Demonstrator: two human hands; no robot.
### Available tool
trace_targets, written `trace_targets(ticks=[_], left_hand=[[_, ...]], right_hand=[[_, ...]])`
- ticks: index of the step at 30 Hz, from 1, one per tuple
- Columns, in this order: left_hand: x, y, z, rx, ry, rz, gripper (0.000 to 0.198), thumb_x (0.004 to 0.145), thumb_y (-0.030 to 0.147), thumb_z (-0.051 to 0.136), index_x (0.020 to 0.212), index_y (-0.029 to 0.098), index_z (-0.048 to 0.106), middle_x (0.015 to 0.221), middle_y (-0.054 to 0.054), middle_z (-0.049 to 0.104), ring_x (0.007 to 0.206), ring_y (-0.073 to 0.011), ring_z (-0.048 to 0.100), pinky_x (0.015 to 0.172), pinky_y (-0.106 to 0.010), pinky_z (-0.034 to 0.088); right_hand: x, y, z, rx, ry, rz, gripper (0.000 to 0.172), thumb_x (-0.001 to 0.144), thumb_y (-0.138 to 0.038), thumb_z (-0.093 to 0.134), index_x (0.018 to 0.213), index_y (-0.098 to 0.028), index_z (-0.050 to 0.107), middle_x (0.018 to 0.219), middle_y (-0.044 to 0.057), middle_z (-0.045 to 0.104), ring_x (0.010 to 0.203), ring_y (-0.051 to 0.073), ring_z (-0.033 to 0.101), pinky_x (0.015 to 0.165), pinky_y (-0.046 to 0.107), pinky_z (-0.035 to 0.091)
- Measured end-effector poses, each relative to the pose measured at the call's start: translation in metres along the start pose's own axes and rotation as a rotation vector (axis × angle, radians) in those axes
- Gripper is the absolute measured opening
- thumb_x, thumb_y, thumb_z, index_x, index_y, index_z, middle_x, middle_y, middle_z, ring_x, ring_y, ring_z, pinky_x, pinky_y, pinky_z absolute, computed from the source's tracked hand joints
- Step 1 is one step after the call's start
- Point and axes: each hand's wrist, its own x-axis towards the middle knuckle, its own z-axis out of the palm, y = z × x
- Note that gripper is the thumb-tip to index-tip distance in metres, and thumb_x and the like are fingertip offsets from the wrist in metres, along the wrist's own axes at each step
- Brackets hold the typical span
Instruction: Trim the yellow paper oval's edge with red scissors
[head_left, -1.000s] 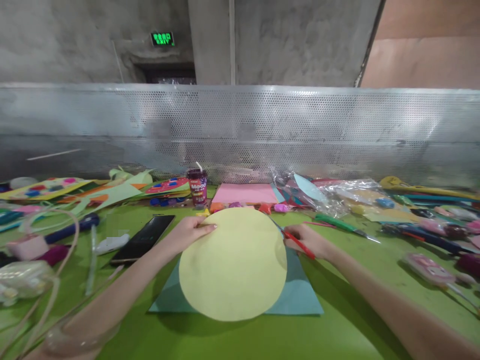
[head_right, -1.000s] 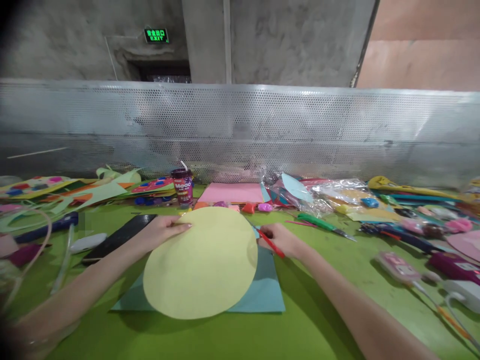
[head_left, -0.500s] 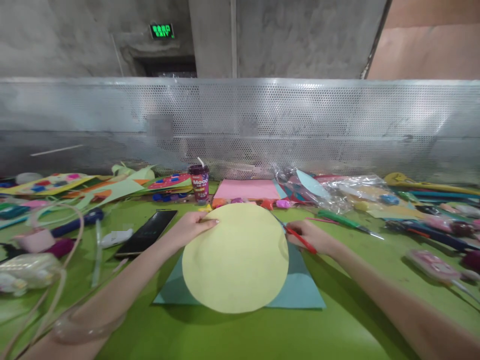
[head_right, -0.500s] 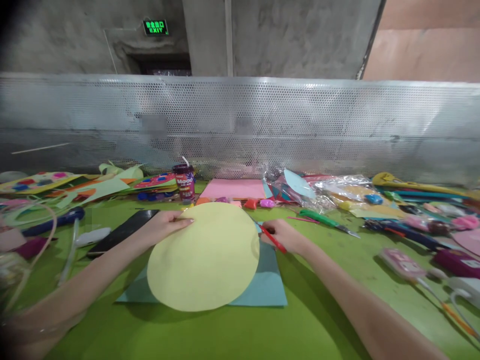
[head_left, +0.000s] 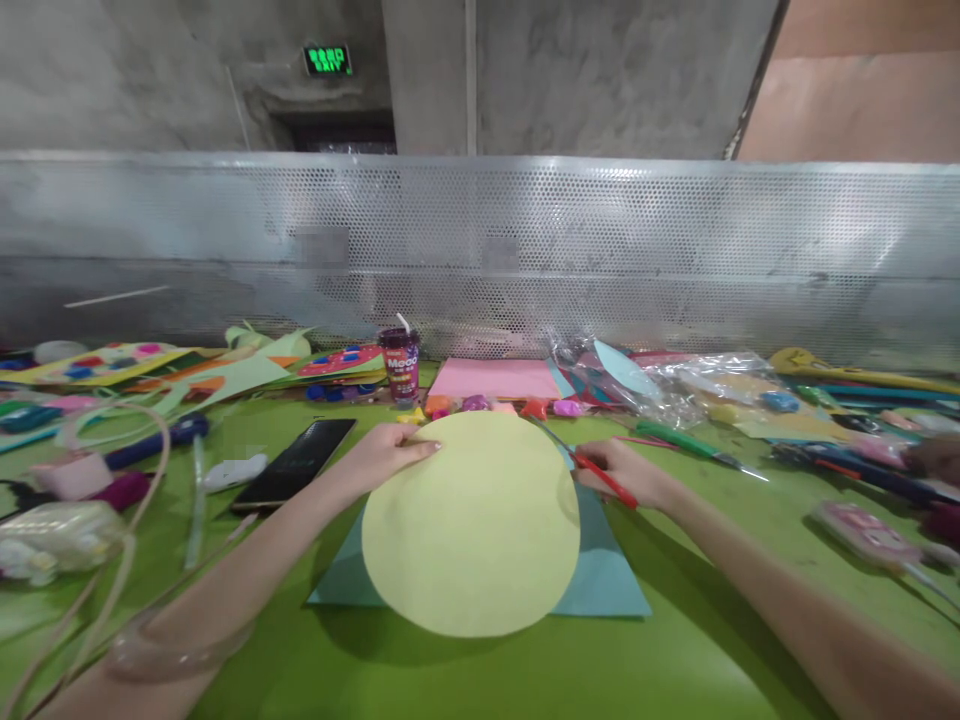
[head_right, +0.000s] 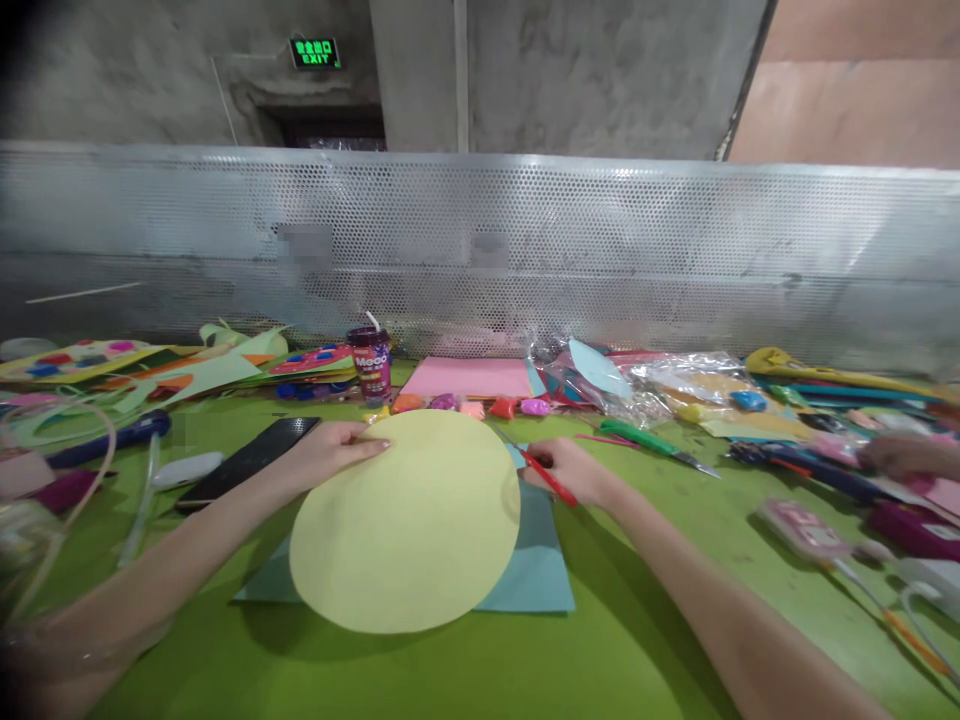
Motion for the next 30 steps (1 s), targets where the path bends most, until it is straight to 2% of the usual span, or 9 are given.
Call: trace_targets(ticks=[9,21,30], left_hand=[[0.004,-0.005,-0.001,0.013,-0.005,0.004,0.042,0.063,0.05,0.056,0.085,0.015,0.064,0.075,-0.005,0.067,0.067,-0.0222,0.062,0.058,-0.029,0.045],[0.008,-0.011,0.0,0.011,-0.011,-0.011,0.041,0.063,0.05,0.057,0.083,0.015,0.065,0.075,-0.006,0.068,0.066,-0.0222,0.062,0.056,-0.028,0.045],[0.006,-0.007,0.001,0.012,0.006,-0.039,0.04,0.062,0.049,0.057,0.083,0.016,0.066,0.076,-0.006,0.069,0.068,-0.0225,0.062,0.058,-0.028,0.046]], right_hand=[[0.0,-0.005,-0.003,0.009,-0.068,0.01,0.016,0.069,-0.027,0.043,0.063,-0.014,0.05,0.048,-0.003,0.047,0.046,0.01,0.042,0.044,0.021,0.027],[0.0,-0.002,0.001,-0.003,-0.057,-0.002,0.014,0.068,-0.025,0.042,0.062,-0.014,0.048,0.049,-0.003,0.047,0.047,0.009,0.042,0.044,0.021,0.027],[0.0,-0.003,0.0,0.018,-0.061,0.012,0.013,0.067,-0.025,0.043,0.061,-0.015,0.048,0.048,-0.003,0.048,0.046,0.01,0.042,0.043,0.021,0.027]])
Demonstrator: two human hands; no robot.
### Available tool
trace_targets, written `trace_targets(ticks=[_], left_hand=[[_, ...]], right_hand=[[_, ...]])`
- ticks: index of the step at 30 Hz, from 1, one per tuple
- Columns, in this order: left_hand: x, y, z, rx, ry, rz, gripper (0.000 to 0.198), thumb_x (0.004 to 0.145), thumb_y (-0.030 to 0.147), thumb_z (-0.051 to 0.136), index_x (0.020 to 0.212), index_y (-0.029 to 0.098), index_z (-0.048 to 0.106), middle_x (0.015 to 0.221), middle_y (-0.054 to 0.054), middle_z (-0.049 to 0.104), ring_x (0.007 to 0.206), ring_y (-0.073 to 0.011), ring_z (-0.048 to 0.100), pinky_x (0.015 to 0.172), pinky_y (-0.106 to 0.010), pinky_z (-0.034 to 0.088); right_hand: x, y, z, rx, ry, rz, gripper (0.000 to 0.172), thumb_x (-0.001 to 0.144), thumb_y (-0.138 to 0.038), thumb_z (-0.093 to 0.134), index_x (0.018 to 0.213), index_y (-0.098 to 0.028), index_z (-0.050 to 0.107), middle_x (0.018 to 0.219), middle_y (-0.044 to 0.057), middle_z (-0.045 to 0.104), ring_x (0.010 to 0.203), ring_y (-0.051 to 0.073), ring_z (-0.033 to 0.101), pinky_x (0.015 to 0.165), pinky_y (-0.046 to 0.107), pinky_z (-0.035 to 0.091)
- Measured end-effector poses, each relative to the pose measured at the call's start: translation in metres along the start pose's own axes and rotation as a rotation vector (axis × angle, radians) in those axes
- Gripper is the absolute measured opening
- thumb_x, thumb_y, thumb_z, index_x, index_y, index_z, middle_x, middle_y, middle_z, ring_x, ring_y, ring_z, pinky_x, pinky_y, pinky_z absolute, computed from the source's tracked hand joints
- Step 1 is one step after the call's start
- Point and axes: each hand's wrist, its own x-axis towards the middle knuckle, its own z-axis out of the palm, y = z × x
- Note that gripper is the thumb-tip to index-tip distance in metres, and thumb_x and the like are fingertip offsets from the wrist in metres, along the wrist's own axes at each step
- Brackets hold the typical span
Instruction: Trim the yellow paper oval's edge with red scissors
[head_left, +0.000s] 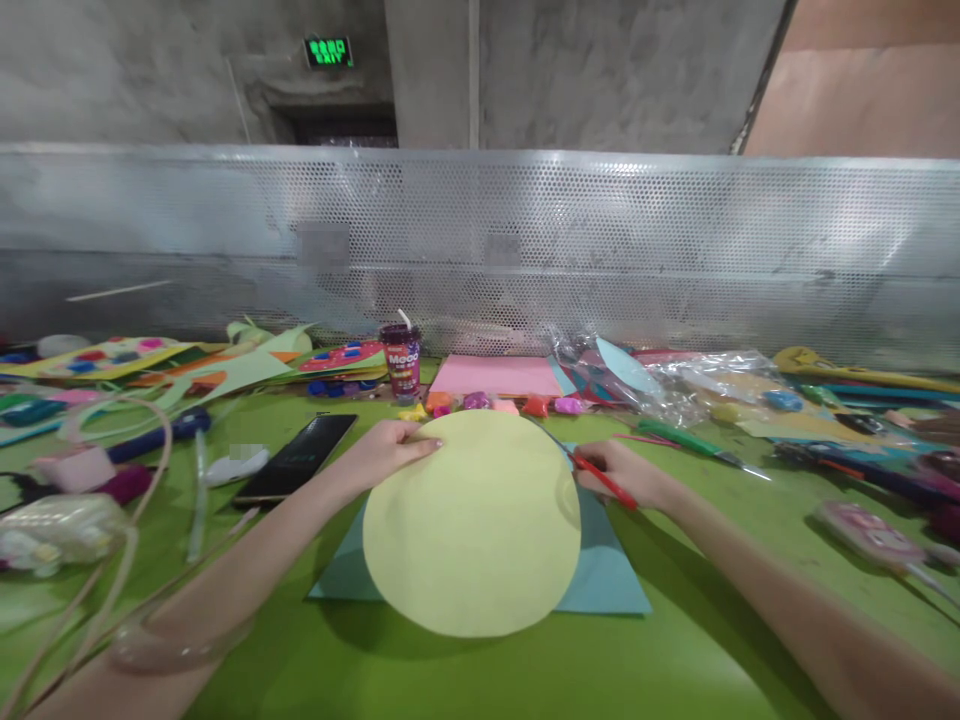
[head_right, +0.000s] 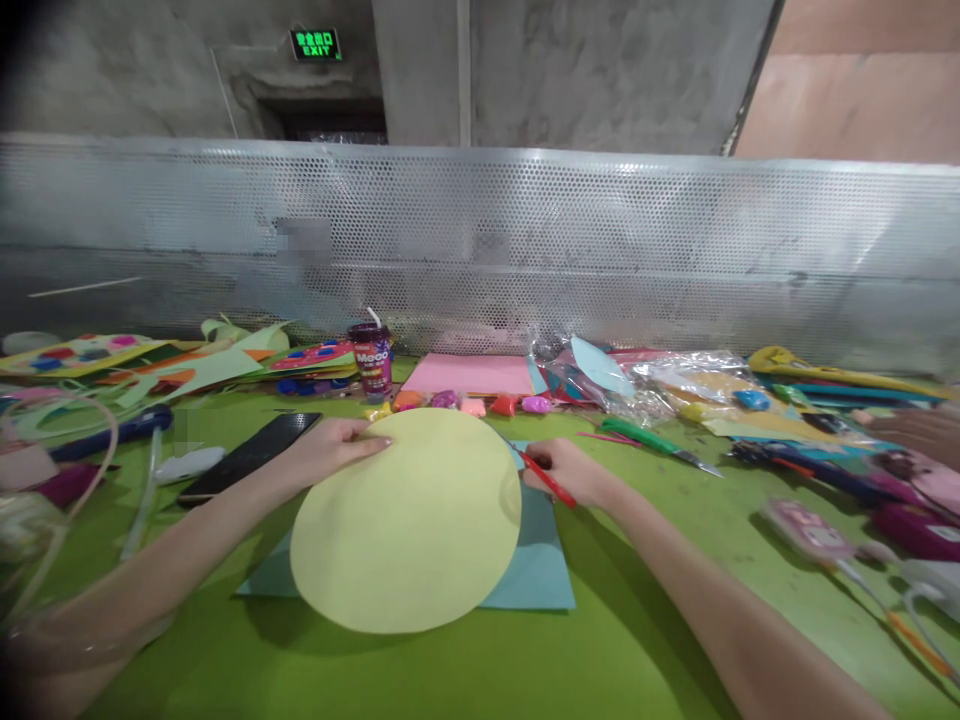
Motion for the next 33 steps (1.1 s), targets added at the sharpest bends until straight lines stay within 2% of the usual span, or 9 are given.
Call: trace_targets(ticks=[33], left_hand=[[-0.003,0.0025,-0.0001,-0.002,-0.02,-0.001,0.04,0.064,0.049,0.056,0.082,0.015,0.065,0.075,-0.006,0.068,0.066,-0.0226,0.062,0.056,-0.028,0.045]], right_hand=[[-0.0004,-0.0026,0.0004,-0.022,-0.009,0.014,0.013,0.067,-0.023,0.042,0.062,-0.014,0.049,0.049,-0.003,0.047,0.046,0.009,0.042,0.043,0.02,0.025]])
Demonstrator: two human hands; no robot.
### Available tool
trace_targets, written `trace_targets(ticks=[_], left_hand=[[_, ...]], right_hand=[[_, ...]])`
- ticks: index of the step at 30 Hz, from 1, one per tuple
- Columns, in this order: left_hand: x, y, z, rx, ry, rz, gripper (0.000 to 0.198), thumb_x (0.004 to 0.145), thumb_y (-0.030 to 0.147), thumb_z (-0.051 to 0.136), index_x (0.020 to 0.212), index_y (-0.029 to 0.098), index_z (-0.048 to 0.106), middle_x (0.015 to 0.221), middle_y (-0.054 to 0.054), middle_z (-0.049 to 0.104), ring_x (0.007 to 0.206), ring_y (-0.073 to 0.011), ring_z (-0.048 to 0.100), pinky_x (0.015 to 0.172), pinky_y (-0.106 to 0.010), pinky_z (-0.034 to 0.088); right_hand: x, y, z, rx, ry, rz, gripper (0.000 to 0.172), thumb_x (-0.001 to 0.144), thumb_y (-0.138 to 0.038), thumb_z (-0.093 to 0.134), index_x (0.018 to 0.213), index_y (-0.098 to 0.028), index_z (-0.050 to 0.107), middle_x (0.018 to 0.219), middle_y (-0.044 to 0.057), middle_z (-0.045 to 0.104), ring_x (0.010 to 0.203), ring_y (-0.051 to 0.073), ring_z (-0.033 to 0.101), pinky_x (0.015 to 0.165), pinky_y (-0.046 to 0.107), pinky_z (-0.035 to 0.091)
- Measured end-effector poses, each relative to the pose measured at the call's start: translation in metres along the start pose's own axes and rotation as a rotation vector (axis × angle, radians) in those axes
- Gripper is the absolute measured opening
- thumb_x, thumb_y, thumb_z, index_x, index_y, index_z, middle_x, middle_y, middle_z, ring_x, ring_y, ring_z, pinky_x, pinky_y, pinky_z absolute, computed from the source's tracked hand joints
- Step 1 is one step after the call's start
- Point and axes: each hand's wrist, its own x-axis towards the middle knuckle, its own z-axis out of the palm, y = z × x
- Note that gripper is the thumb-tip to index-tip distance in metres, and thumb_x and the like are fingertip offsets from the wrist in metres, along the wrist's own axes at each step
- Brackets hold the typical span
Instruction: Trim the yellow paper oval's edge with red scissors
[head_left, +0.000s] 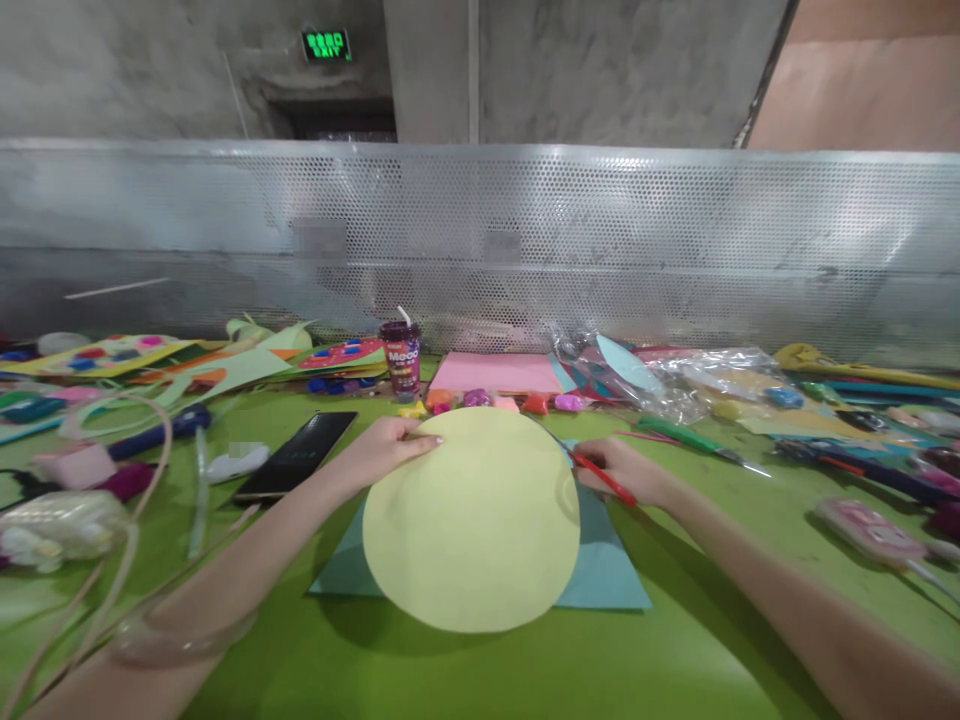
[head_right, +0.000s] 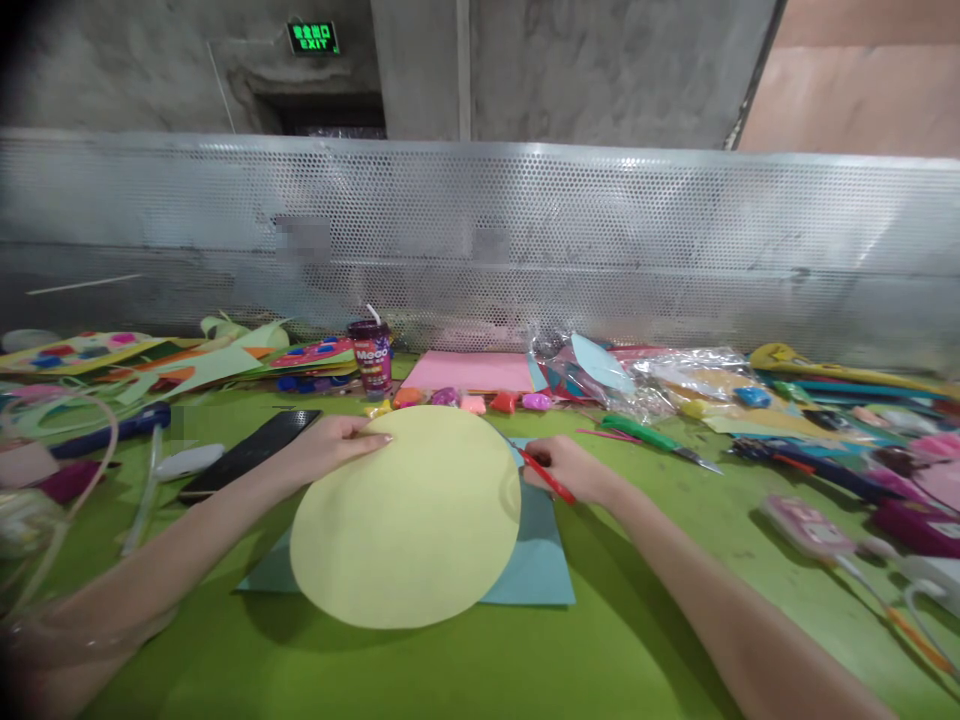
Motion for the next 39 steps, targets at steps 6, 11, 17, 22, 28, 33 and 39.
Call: trace_targets(ticks=[6,11,17,22,28,33,39], left_hand=[[0.0004,-0.0005,-0.0007,0.014,0.01,-0.001,0.042,0.063,0.05,0.056,0.083,0.015,0.065,0.075,-0.006,0.068,0.068,-0.0228,0.062,0.057,-0.028,0.045],[0.0006,-0.0004,-0.0006,0.006,0.007,-0.004,0.041,0.063,0.05,0.057,0.083,0.015,0.065,0.076,-0.006,0.068,0.068,-0.0229,0.062,0.057,-0.028,0.046],[0.0019,-0.0028,-0.0008,0.006,-0.003,0.009,0.041,0.064,0.05,0.056,0.084,0.015,0.065,0.077,-0.006,0.068,0.069,-0.0233,0.063,0.058,-0.029,0.046],[0.0029,-0.0047,-0.0014,0.01,0.002,0.015,0.042,0.064,0.05,0.055,0.084,0.015,0.065,0.076,-0.006,0.068,0.068,-0.023,0.062,0.057,-0.029,0.046],[0.003,-0.0036,-0.0009,0.013,-0.001,0.021,0.041,0.064,0.049,0.056,0.084,0.015,0.065,0.076,-0.006,0.068,0.068,-0.0226,0.062,0.056,-0.028,0.045],[0.0028,-0.0041,-0.0008,0.011,0.0,0.016,0.041,0.064,0.049,0.056,0.083,0.015,0.065,0.075,-0.006,0.068,0.066,-0.0219,0.061,0.055,-0.027,0.044],[0.0022,-0.0037,-0.0019,0.042,0.012,0.022,0.041,0.064,0.051,0.055,0.082,0.015,0.065,0.074,-0.005,0.067,0.066,-0.0218,0.061,0.055,-0.027,0.044]], right_hand=[[-0.0016,-0.0061,-0.0035,-0.003,-0.024,-0.003,0.012,0.066,-0.022,0.042,0.062,-0.014,0.049,0.047,-0.004,0.048,0.045,0.009,0.042,0.043,0.02,0.025],[-0.0011,-0.0048,-0.0027,-0.017,-0.024,-0.022,0.011,0.066,-0.022,0.041,0.061,-0.015,0.048,0.047,-0.004,0.047,0.045,0.009,0.042,0.043,0.021,0.025],[-0.0006,-0.0026,-0.002,-0.008,-0.024,-0.019,0.01,0.066,-0.022,0.041,0.061,-0.015,0.046,0.048,-0.004,0.045,0.046,0.009,0.041,0.043,0.02,0.025],[-0.0005,-0.0011,-0.0018,-0.019,-0.031,-0.026,0.012,0.068,-0.022,0.041,0.063,-0.014,0.048,0.05,-0.003,0.048,0.048,0.01,0.043,0.044,0.021,0.026],[0.0005,0.0013,-0.001,-0.052,-0.012,-0.014,0.012,0.068,-0.023,0.041,0.062,-0.015,0.047,0.051,-0.003,0.047,0.046,0.009,0.043,0.043,0.02,0.025],[0.0003,-0.0004,-0.0021,-0.067,-0.008,-0.016,0.012,0.067,-0.022,0.041,0.058,-0.015,0.044,0.049,-0.003,0.045,0.046,0.009,0.042,0.042,0.02,0.025],[-0.0006,-0.0009,-0.0034,-0.106,-0.009,-0.025,0.013,0.068,-0.023,0.041,0.058,-0.015,0.043,0.049,-0.003,0.045,0.046,0.009,0.042,0.042,0.02,0.025]])
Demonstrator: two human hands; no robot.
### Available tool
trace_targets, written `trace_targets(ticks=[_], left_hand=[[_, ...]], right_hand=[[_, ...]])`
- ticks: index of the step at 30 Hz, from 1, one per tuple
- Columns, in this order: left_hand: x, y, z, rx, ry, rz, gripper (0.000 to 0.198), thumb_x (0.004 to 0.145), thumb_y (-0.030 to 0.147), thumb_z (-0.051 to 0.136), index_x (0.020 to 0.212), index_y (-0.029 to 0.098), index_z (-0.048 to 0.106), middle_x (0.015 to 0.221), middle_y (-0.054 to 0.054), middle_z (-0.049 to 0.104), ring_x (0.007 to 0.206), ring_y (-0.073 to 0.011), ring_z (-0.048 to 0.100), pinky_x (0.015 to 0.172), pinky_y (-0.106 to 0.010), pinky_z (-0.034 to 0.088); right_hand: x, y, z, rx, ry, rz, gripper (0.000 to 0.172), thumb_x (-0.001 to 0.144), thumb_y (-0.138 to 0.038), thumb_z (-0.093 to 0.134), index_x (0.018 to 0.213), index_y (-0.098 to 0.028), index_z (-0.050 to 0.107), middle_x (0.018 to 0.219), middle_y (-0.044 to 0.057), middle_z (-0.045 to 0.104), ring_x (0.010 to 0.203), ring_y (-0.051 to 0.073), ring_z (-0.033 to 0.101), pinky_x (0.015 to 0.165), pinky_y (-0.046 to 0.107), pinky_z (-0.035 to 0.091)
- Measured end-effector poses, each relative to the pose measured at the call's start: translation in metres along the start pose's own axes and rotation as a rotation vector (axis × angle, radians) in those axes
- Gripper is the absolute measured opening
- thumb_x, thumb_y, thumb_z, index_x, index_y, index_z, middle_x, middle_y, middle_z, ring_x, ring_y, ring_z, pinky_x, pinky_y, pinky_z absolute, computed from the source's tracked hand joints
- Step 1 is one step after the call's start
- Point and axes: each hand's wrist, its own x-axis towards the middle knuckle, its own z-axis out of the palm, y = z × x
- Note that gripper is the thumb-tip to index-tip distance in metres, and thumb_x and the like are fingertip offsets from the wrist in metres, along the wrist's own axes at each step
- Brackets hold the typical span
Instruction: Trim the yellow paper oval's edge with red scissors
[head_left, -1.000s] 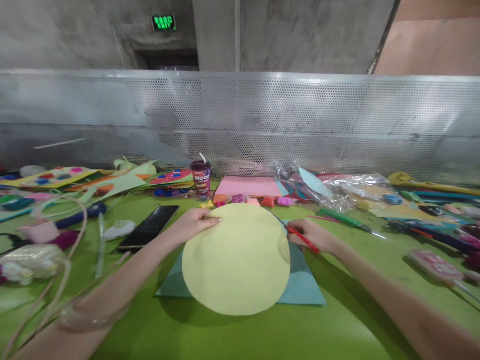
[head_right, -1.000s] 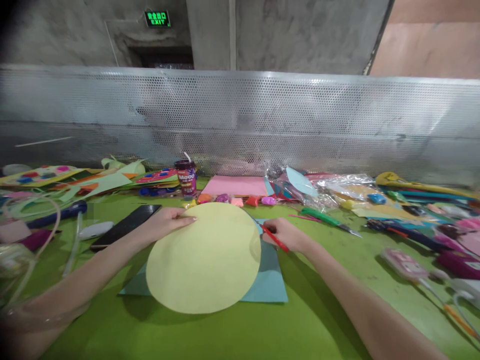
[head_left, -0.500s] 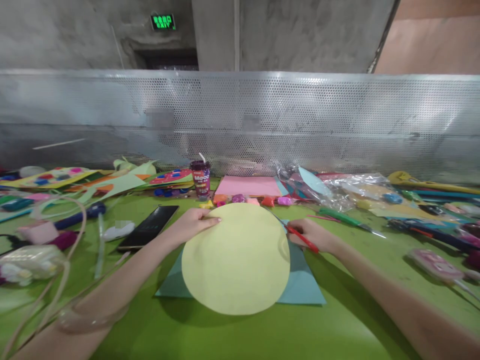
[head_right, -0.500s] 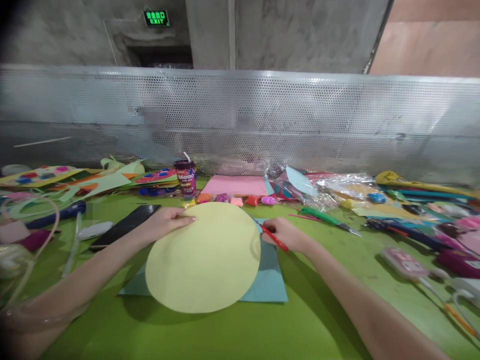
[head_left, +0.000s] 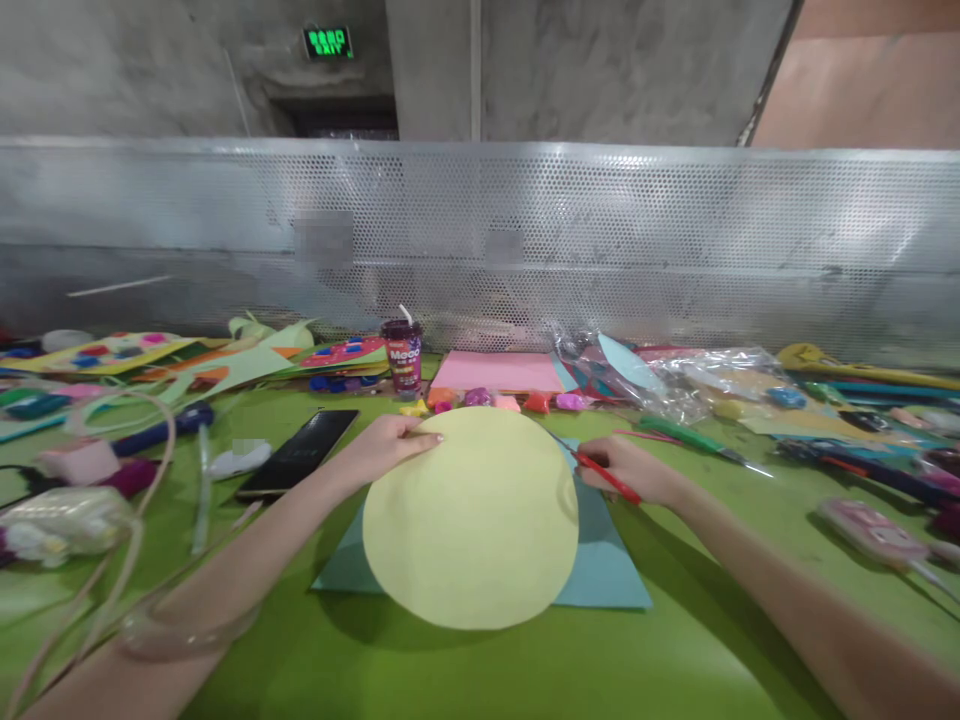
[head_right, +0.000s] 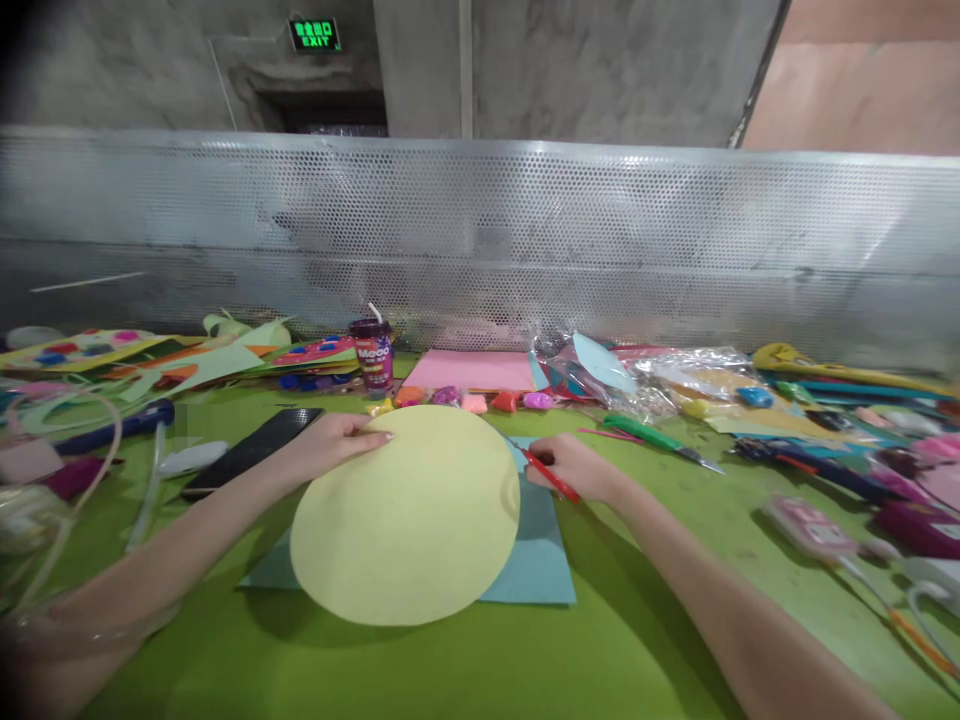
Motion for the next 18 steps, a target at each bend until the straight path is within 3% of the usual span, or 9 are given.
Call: trace_targets(ticks=[18], left_hand=[[-0.0001,0.0014,-0.0014,-0.013,-0.02,0.003,0.04,0.063,0.049,0.056,0.084,0.016,0.065,0.075,-0.005,0.067,0.065,-0.0217,0.061,0.055,-0.027,0.044]], right_hand=[[-0.0007,-0.0013,-0.0024,0.005,0.034,0.025,0.015,0.068,-0.025,0.041,0.057,-0.015,0.043,0.048,-0.003,0.042,0.044,0.008,0.036,0.041,0.021,0.022]])
